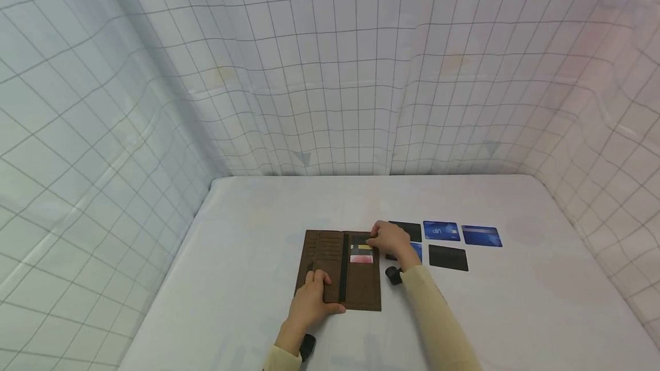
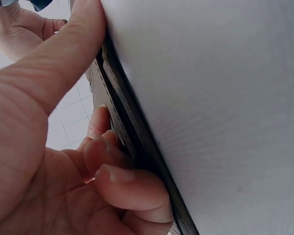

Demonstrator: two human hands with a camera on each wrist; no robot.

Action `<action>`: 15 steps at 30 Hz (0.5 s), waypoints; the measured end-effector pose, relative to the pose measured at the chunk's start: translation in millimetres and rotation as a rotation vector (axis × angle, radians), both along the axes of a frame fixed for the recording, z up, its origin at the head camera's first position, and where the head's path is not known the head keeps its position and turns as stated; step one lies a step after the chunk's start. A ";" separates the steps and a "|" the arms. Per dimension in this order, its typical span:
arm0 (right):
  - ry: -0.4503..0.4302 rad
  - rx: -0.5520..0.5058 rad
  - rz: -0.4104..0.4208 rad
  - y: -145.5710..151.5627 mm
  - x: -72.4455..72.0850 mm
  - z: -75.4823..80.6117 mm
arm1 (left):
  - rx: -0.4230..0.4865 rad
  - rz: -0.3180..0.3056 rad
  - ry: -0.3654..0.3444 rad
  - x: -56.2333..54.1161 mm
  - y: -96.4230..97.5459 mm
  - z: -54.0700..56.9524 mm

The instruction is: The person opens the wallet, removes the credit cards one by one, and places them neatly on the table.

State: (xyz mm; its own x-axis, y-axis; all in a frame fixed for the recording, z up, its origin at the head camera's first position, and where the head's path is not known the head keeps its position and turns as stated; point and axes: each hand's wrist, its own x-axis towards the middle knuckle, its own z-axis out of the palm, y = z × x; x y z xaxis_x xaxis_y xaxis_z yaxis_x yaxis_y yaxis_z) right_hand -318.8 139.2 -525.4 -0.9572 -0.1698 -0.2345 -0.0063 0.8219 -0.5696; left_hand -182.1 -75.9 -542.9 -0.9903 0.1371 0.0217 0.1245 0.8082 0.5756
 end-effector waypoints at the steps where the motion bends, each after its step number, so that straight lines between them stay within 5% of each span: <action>1: 0.000 0.002 0.001 0.1 0.4 0.7 | 0.004 -0.001 -0.005 -0.1 0.2 0.0; 15: 0.037 0.002 0.012 -5.0 0.3 2.9 | 0.006 0.007 -0.011 0.6 0.6 3.5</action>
State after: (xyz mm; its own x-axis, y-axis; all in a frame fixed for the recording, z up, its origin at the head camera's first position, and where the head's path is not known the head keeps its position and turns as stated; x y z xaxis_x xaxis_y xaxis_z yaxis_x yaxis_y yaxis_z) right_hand -318.6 134.1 -522.5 -0.9633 -0.1805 -0.1988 -0.0371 0.8227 -0.5672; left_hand -181.5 -75.4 -539.4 -0.9914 0.1302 0.0112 0.1123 0.8055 0.5818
